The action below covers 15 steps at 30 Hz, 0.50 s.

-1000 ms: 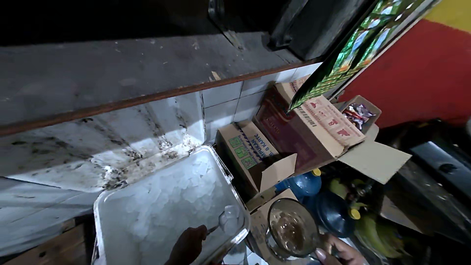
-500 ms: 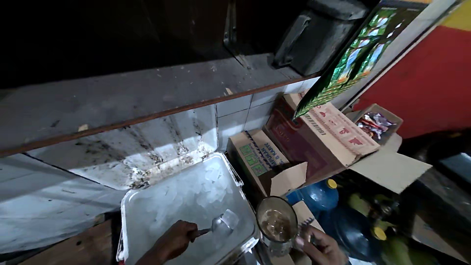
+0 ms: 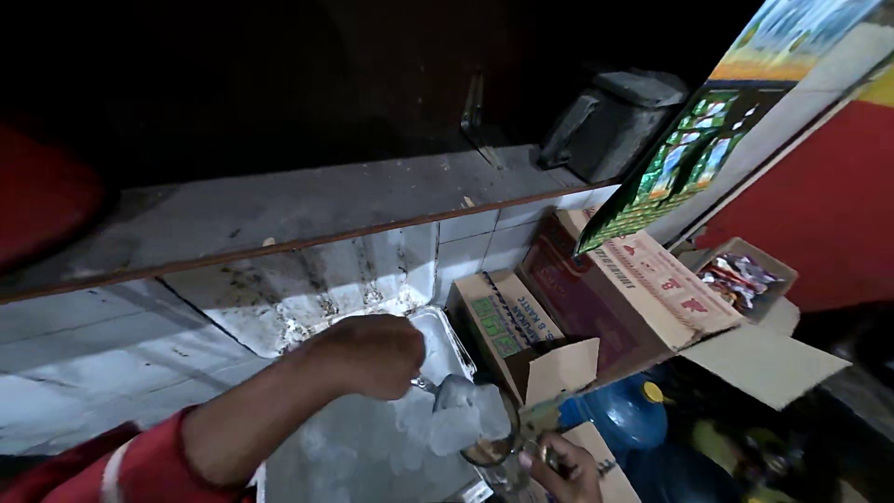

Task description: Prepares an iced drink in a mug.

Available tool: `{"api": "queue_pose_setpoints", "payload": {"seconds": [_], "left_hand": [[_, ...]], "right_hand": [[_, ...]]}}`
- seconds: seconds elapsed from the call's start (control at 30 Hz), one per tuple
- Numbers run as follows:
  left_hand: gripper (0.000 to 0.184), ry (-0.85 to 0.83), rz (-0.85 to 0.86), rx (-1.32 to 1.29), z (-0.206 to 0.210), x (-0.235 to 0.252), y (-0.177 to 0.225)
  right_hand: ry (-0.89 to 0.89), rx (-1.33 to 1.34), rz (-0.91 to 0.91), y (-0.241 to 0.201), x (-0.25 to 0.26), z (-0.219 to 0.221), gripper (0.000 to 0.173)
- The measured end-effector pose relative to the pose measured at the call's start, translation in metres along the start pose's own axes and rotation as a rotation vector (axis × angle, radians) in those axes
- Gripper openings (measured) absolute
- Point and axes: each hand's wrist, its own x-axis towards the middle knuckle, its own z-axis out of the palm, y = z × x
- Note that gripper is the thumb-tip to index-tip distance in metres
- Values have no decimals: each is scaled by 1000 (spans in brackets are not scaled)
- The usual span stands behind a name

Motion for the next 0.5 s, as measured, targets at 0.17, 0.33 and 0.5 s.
{"api": "queue_pose_setpoints", "payload": {"seconds": [0.17, 0.33, 0.5], "left_hand": [[13, -42, -161, 154, -19, -12, 65], [7, 547, 7, 245, 17, -60, 42], [20, 268, -359, -6, 49, -67, -12]], "right_hand": [[17, 28, 14, -4, 3, 15, 19], [70, 85, 14, 2, 0, 14, 21], [91, 182, -11, -1, -1, -2, 15]]}}
